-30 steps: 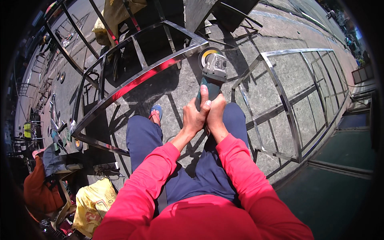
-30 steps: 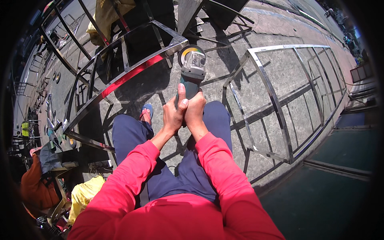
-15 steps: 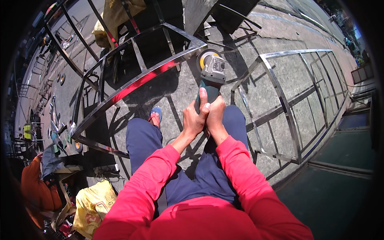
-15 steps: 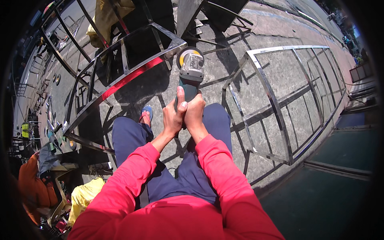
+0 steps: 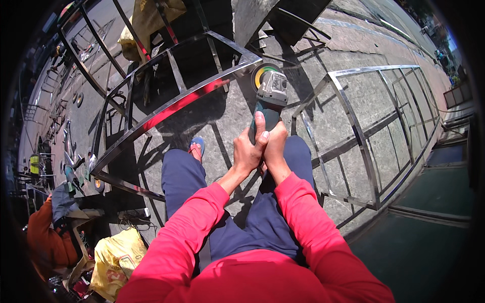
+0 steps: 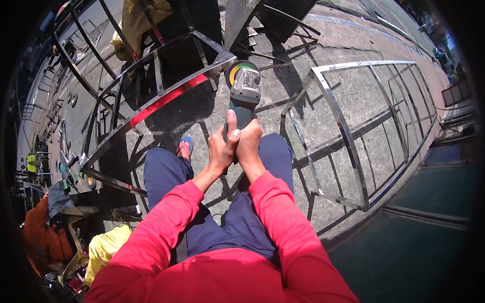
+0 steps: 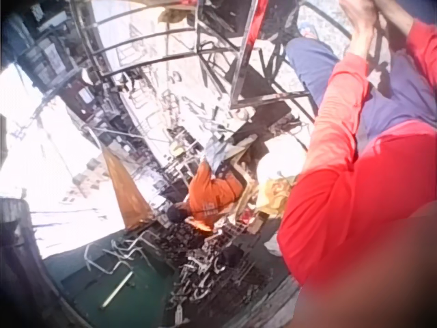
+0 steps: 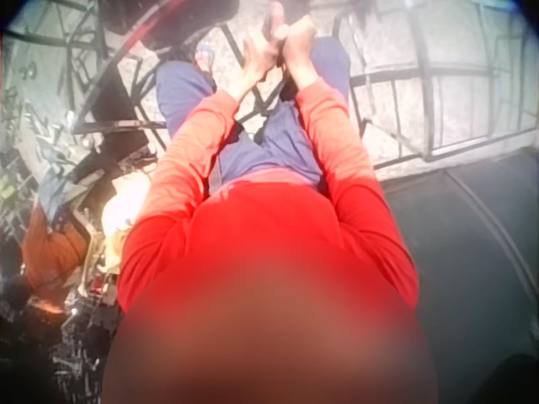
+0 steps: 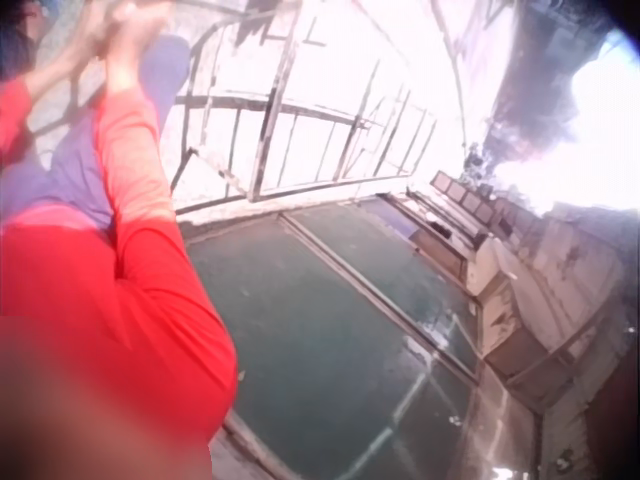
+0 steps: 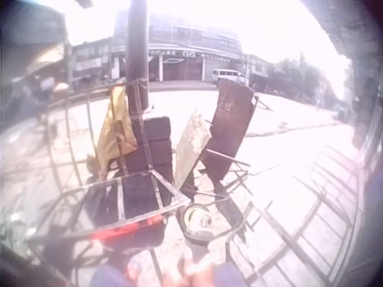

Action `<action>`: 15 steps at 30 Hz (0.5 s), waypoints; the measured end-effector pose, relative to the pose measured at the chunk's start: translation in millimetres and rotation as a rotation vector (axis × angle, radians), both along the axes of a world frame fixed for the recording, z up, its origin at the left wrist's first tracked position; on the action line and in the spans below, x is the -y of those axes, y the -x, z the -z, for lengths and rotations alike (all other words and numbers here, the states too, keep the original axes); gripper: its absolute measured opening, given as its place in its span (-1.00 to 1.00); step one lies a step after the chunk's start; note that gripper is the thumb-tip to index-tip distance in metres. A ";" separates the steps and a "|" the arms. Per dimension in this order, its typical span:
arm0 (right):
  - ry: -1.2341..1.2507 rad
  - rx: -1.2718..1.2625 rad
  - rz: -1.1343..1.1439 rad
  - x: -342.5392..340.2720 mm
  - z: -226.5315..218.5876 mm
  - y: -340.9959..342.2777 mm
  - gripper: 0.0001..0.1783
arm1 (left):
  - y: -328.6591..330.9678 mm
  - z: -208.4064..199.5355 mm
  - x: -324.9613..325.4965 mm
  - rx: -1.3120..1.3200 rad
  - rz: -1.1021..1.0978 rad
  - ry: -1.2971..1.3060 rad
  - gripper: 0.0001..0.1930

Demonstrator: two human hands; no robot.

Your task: The person sits on the ground and uses an angle grinder to smooth the edges of a metal frame. They hold the tool with both hands and move it along the frame's edges, then reposition the frame to access different sections.

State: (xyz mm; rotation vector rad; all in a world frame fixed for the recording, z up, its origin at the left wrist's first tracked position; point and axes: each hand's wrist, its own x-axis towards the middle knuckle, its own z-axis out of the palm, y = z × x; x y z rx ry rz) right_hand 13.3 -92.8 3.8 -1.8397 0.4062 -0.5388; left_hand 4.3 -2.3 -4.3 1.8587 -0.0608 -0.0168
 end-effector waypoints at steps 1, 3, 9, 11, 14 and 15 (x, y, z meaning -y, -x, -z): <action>0.024 0.060 -0.024 -0.3 -1.3 0.3 -0.53 | -0.2 -0.2 0.0 0.029 0.004 0.054 -0.09; -0.062 -0.050 -0.019 -2.3 -4.9 1.0 -0.54 | -1.0 -1.3 -1.7 -0.028 0.010 0.003 -0.06; -0.137 -0.050 -0.007 -1.8 -9.7 -0.7 -0.55 | -4.1 -1.8 -2.0 -0.037 0.011 -0.070 -0.04; -0.121 0.022 -0.048 -0.3 -7.9 -1.9 -0.55 | -5.2 -1.9 -1.3 -0.032 -0.013 -0.061 -0.04; -0.078 -0.035 0.001 -3.9 -5.3 -2.4 -0.56 | -3.9 -4.0 -2.3 -0.031 -0.015 -0.073 -0.06; -0.082 -0.089 0.021 -5.3 -5.0 -2.5 -0.56 | -2.6 -4.8 -2.8 -0.039 -0.013 -0.072 -0.06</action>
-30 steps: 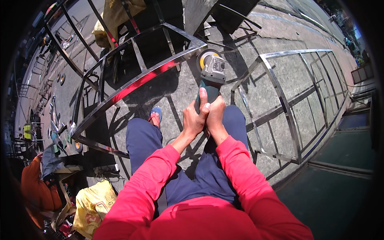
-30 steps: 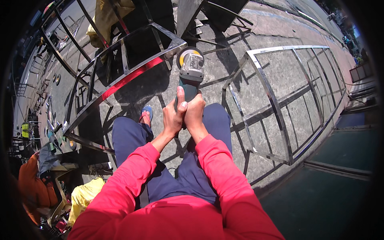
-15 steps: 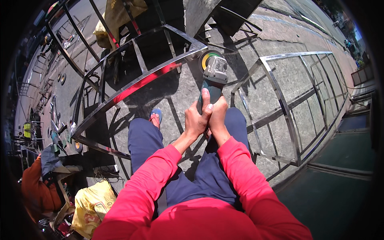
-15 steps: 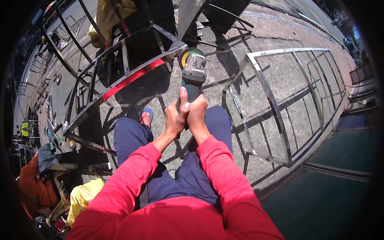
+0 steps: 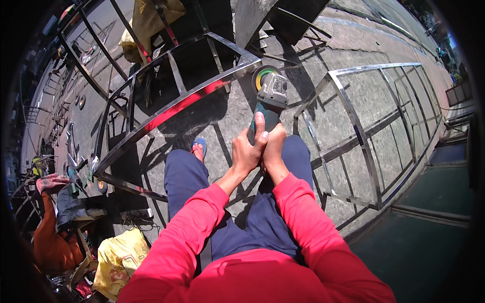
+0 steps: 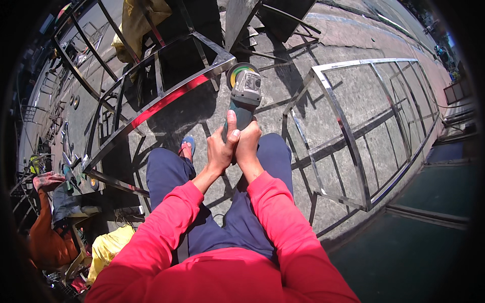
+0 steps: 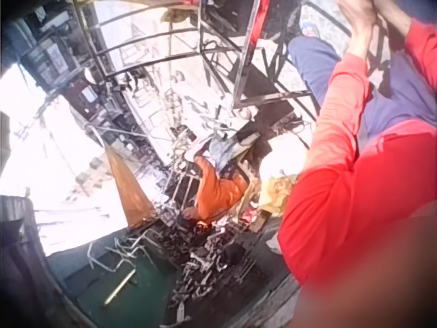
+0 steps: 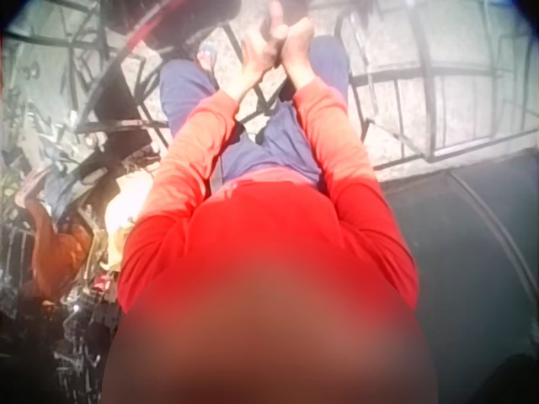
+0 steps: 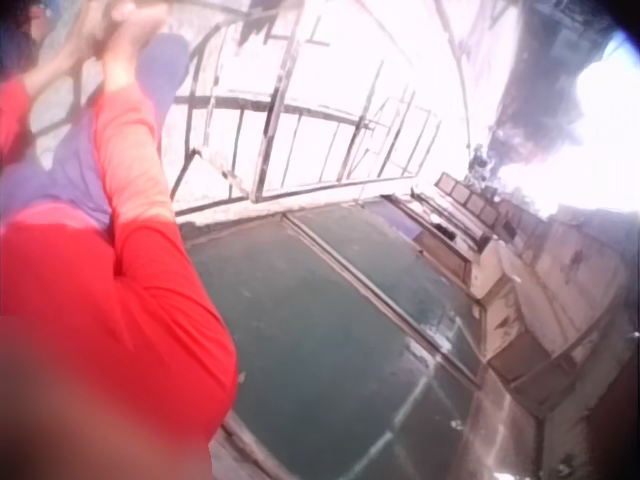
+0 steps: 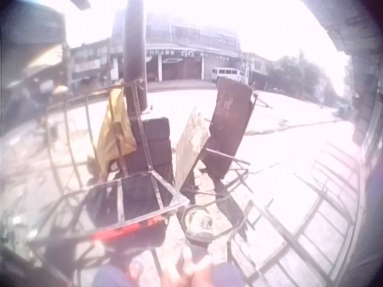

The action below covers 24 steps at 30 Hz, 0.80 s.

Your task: The person sits on the ground and uses an angle grinder to smooth the edges of a metal frame. They hold the tool with both hands and move it along the frame's edges, then reposition the frame to access different sections.

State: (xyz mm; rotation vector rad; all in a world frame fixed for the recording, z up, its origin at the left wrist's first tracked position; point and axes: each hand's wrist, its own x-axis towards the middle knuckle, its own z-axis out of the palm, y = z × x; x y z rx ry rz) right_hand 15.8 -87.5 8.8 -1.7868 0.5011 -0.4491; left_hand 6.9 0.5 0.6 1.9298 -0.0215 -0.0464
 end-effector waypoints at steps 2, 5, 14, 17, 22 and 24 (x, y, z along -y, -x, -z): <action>-0.022 0.017 0.018 -0.3 -0.9 0.8 -0.56 | 1.2 -1.0 -1.1 -0.013 0.015 -0.012 -0.07; -0.025 0.023 -0.021 3.6 -4.7 2.1 -0.56 | 0.9 -0.1 0.8 -0.021 0.031 0.015 -0.07; -0.036 0.000 0.059 1.9 -3.5 0.8 -0.45 | 0.4 -4.6 1.5 0.018 0.011 -0.055 -0.08; 0.000 0.057 0.108 8.0 -1.6 2.3 -0.42 | -3.1 -12.3 4.9 -0.038 0.055 -0.087 -0.11; -0.068 0.027 0.175 10.1 0.4 -1.8 -0.37 | -13.5 -23.0 6.7 -0.028 0.135 -0.152 -0.10; -0.091 0.023 0.207 10.2 2.2 -3.6 -0.37 | -17.0 -22.9 7.0 -0.036 0.153 -0.209 -0.08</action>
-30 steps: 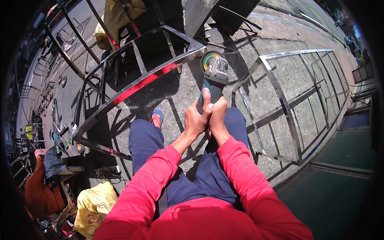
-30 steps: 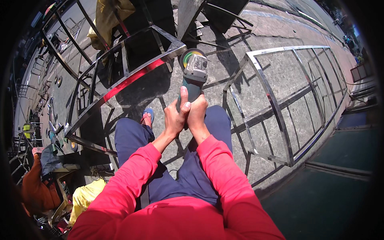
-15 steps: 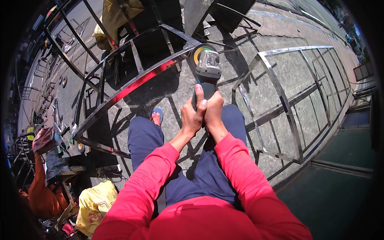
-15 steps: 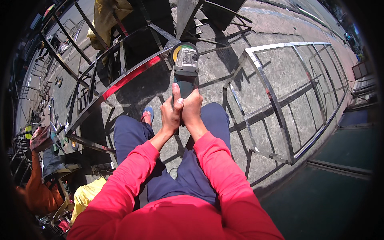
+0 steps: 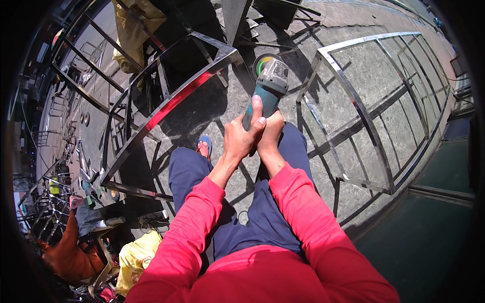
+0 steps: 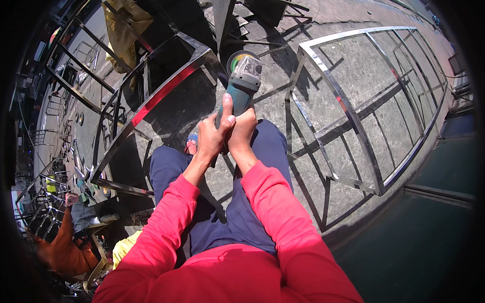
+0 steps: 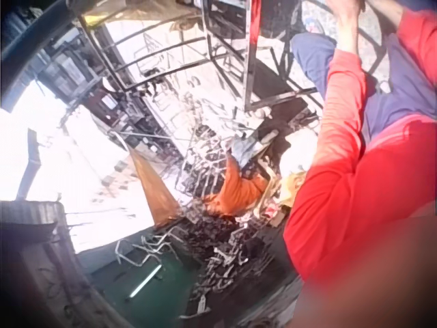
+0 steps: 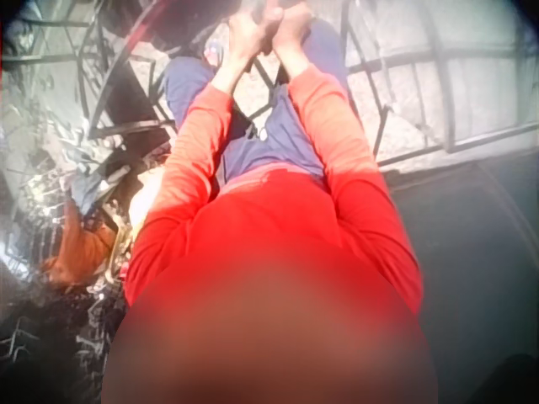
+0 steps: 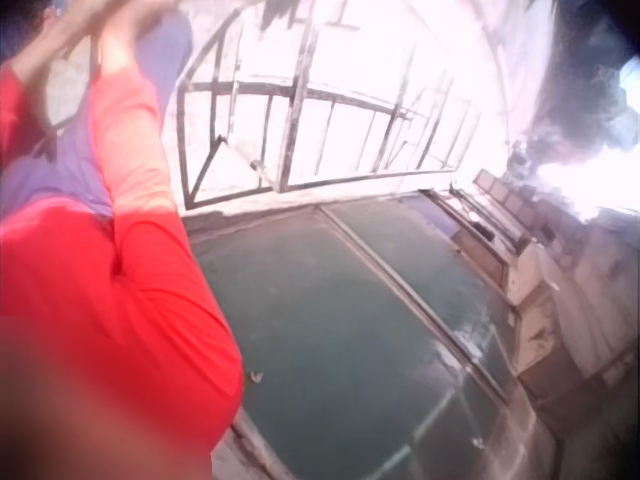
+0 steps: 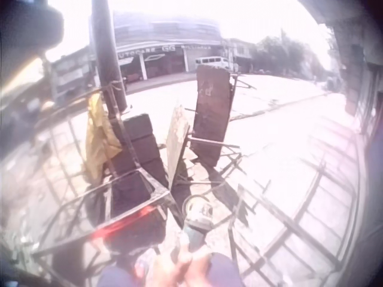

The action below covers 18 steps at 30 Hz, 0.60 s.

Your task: The person sits on the ground and uses an angle grinder to smooth the edges of a metal frame. They hold the tool with both hands and move it along the frame's edges, then reposition the frame to access different sections.

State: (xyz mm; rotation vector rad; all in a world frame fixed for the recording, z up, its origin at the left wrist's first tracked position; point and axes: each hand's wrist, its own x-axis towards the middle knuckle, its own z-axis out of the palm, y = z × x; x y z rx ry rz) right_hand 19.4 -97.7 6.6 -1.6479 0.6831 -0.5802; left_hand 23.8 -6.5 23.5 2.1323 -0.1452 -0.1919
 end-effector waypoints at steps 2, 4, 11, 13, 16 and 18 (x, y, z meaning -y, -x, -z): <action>0.036 -0.061 0.007 0.9 1.0 -1.2 -0.36 | -2.0 2.2 0.1 0.017 0.008 -0.006 -0.06; 0.046 -0.092 -0.018 1.9 0.3 -0.5 -0.34 | -0.5 5.8 1.4 0.033 -0.022 -0.014 -0.02; -0.068 -0.056 -0.042 0.8 -12.5 2.3 -0.23 | 1.0 7.8 -2.4 0.027 -0.019 -0.021 -0.05; -0.067 -0.045 -0.038 0.9 -14.6 2.8 -0.24 | -1.9 6.3 -3.8 0.021 0.001 -0.057 -0.06; -0.053 -0.046 -0.073 2.6 -16.1 3.0 -0.25 | -2.1 6.0 -2.6 0.036 0.004 0.001 -0.09; -0.037 -0.065 -0.111 3.3 -17.1 2.7 -0.26 | 0.4 7.4 -1.6 0.040 -0.018 0.081 -0.12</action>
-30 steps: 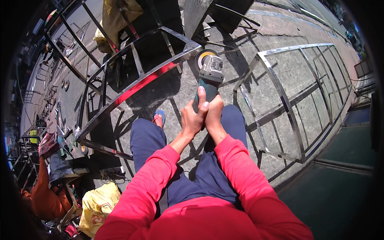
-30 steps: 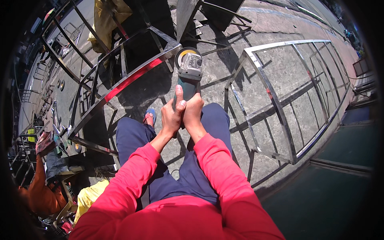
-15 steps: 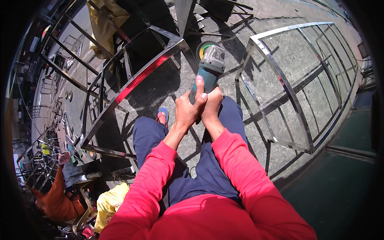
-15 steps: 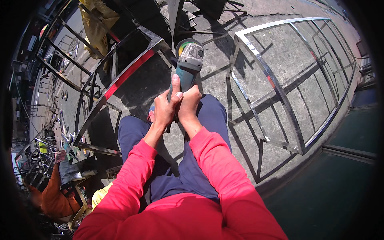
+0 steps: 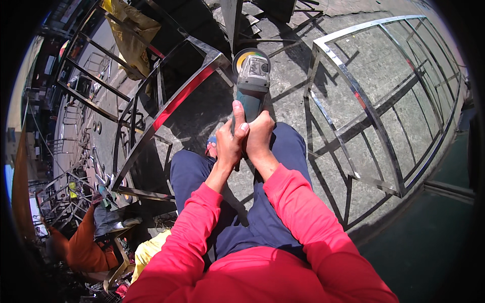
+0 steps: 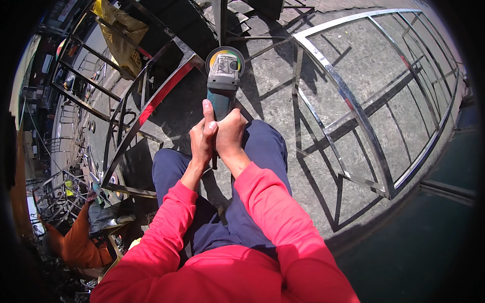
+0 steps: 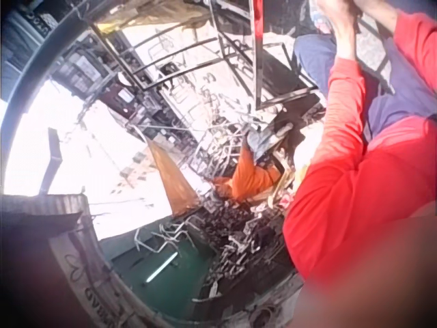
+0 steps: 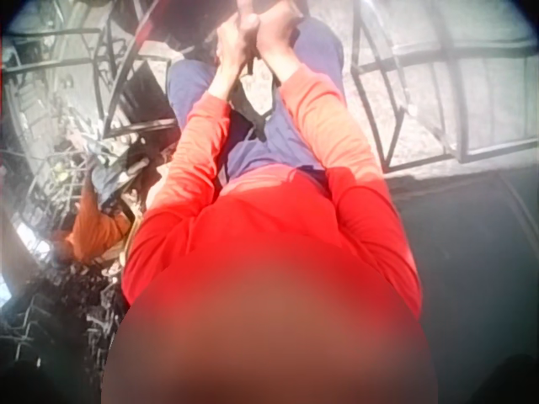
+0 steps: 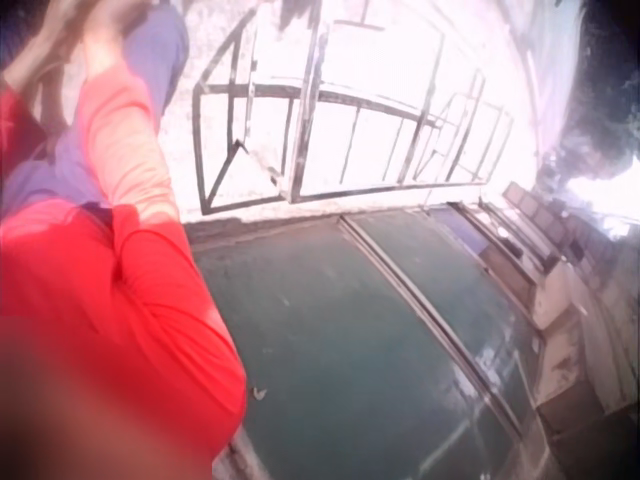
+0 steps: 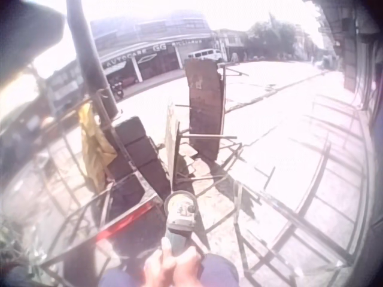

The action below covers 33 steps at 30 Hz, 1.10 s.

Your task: The person sits on the ground and uses an angle grinder to smooth the edges of a metal frame. They hold the tool with both hands and move it along the frame's edges, then reposition the frame to access different sections.

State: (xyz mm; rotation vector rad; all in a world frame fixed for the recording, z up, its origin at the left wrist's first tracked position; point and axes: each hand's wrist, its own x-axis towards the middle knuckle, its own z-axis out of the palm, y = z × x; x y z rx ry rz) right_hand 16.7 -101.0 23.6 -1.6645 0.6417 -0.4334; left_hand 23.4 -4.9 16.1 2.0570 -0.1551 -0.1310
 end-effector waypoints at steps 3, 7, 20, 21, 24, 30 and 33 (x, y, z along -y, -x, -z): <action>-0.053 0.138 -0.025 -2.0 -1.9 -1.9 -0.30 | 4.5 3.6 -3.1 -0.010 -0.032 0.083 -0.16; -0.055 0.072 -0.095 -7.8 -2.3 -5.1 -0.35 | -1.0 12.7 -11.4 0.030 -0.039 0.055 -0.14; 0.020 0.132 -0.067 -22.4 5.8 -6.8 -0.38 | -3.8 13.5 -23.5 0.066 -0.048 0.032 -0.18; 0.063 0.141 -0.076 -22.8 6.9 -6.7 -0.38 | -3.1 12.2 -24.2 0.064 -0.053 0.056 -0.18; 0.018 0.065 -0.127 -24.5 9.2 -8.0 -0.40 | -1.4 9.2 -24.2 0.049 -0.062 0.019 -0.17; 0.107 0.163 -0.078 -27.8 10.0 -4.0 -0.37 | 2.8 7.4 -24.7 0.046 -0.056 0.047 -0.18; 0.018 0.125 -0.080 -27.6 8.5 -2.8 -0.33 | 4.3 5.3 -26.5 0.010 -0.042 -0.003 -0.17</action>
